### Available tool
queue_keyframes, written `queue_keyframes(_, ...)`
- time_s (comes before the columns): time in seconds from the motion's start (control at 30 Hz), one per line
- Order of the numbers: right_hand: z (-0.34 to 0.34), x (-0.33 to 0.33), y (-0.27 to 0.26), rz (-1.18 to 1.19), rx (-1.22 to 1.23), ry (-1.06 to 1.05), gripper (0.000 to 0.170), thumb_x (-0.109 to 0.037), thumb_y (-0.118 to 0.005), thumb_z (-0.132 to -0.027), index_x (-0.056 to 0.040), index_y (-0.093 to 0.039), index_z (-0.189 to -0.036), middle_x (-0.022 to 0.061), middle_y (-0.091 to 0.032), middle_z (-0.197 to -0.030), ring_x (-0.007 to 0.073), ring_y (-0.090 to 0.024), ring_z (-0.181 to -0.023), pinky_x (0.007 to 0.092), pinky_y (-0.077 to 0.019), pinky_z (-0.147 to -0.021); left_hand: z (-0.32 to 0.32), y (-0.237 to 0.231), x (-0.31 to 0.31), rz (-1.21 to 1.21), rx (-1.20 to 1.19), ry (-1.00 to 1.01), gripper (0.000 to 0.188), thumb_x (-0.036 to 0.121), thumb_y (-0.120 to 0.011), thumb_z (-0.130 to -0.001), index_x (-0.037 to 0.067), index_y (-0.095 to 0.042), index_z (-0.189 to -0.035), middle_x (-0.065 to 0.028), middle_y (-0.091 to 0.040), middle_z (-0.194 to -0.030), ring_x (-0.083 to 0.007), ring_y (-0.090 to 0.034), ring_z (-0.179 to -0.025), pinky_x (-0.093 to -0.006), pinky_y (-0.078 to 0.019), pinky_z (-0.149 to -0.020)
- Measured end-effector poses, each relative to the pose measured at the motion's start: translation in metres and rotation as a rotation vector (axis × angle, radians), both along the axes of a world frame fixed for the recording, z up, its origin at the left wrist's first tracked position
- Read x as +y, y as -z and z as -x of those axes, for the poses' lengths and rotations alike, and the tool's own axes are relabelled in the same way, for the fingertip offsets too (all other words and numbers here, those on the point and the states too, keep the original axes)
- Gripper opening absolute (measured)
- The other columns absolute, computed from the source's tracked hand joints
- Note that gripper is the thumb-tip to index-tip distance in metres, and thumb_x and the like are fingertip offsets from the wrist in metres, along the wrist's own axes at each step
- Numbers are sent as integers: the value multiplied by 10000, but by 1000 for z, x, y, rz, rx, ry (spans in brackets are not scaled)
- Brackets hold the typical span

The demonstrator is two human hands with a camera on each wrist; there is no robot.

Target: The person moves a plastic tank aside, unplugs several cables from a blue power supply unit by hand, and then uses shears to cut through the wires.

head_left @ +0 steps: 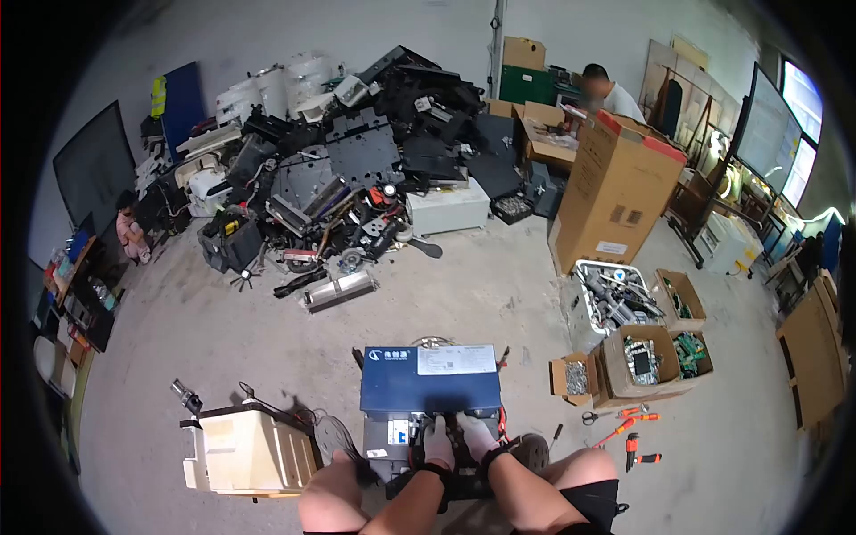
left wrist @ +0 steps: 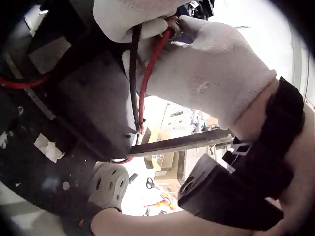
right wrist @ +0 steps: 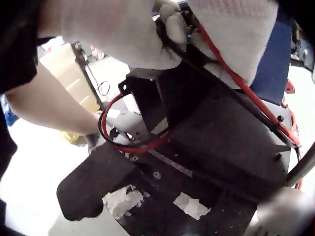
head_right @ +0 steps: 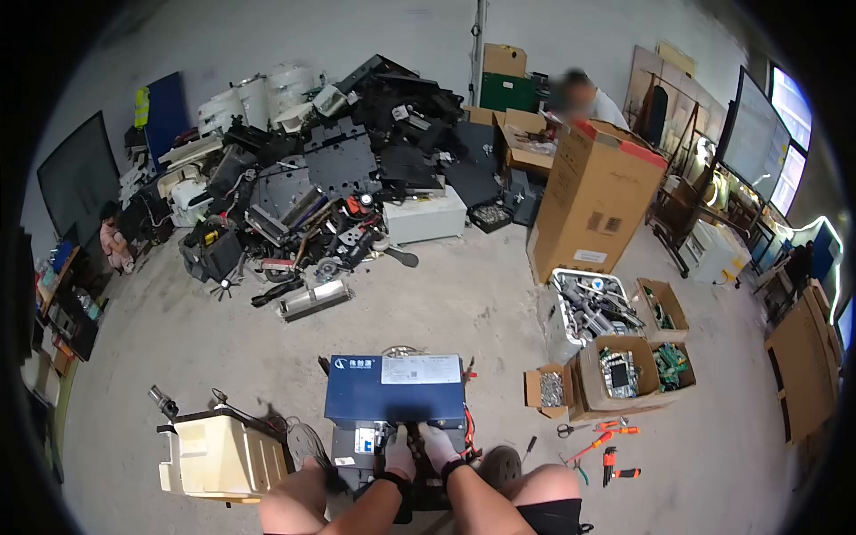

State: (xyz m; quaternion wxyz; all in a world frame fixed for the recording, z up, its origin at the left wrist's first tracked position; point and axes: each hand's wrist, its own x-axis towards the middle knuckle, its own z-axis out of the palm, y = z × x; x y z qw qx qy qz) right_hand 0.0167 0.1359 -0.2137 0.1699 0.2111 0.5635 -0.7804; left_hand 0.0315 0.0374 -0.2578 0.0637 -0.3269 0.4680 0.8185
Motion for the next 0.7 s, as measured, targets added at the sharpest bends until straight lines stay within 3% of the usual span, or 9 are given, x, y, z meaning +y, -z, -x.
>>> queue_keyframes(0.17,-4,0,-1,-271,21,-67,271,-302,-646,-969,-44,-705,-907,23,-671,-813,127,-611,-707,314,-489,-637,-3,17,-17,-577,105,136,389,506,-469,-1026,164,-641,-954,7,-636,-755,-182,-610,-657,-301,-478,-560)
queue_keyframes(0.2,-1,5,1,-131,-97,-104,309,-327,-613,-984,-35,-708,-962,33,-695,-871,148,-626,-743,311,-507,-681,-6,-23,-5,-430,-52,-19,368,477,-475,-1030,157,-645,-966,4,-614,-739,-167,-597,-642,-271,-465,-551)
queue_keyframes(0.3,2,7,24,274,-111,15,331,-338,-577,-1002,-31,-702,-1015,30,-690,-903,152,-617,-753,311,-503,-699,-2,41,-8,74,156,37,372,452,-478,-1035,133,-660,-981,-20,-613,-748,-170,-611,-683,-285,-495,-588)
queue_keyframes(0.4,8,9,55,-409,195,-200,207,-240,-627,-988,-51,-710,-973,13,-684,-873,109,-601,-744,292,-486,-664,-4,25,-17,-49,25,127,336,296,-518,-1031,33,-573,-1234,-70,-642,-879,-204,-646,-861,-324,-541,-736)
queue_keyframes(0.43,5,6,37,-250,61,-160,162,-209,-655,-974,-66,-712,-924,-6,-677,-842,96,-585,-731,280,-476,-654,3,21,-19,-235,-55,107,368,236,-527,-1026,6,-514,-1313,-85,-653,-919,-222,-655,-916,-334,-547,-791)
queue_keyframes(0.5,1,7,36,-257,82,-141,198,-251,-645,-985,-65,-702,-949,14,-691,-888,110,-604,-719,278,-482,-648,7,41,-14,-512,-14,44,323,399,-448,-1057,145,-647,-1039,-1,-630,-831,-165,-611,-712,-316,-496,-644)
queue_keyframes(0.57,-7,13,0,69,42,-139,309,-341,-584,-1005,-60,-707,-1038,3,-693,-909,101,-626,-798,280,-488,-720,0,75,-28,-122,224,185,316,407,-418,-1064,167,-622,-1033,16,-647,-837,-149,-613,-714,-316,-500,-654)
queue_keyframes(0.63,-3,15,25,183,-37,-72,311,-328,-538,-1036,-57,-690,-1056,10,-679,-896,113,-613,-747,277,-480,-680,-5,10,-15,-315,38,32,326,412,-591,-996,89,-595,-945,-9,-668,-810,-151,-627,-685,-300,-500,-587)
queue_keyframes(0.7,-4,14,6,-60,74,-190,254,-280,-573,-1022,-57,-691,-989,20,-674,-826,121,-599,-660,276,-467,-604,-8,-15,-5,-28,9,36,332,431,-579,-1005,119,-574,-891,12,-580,-718,-110,-549,-598,-271,-451,-513)
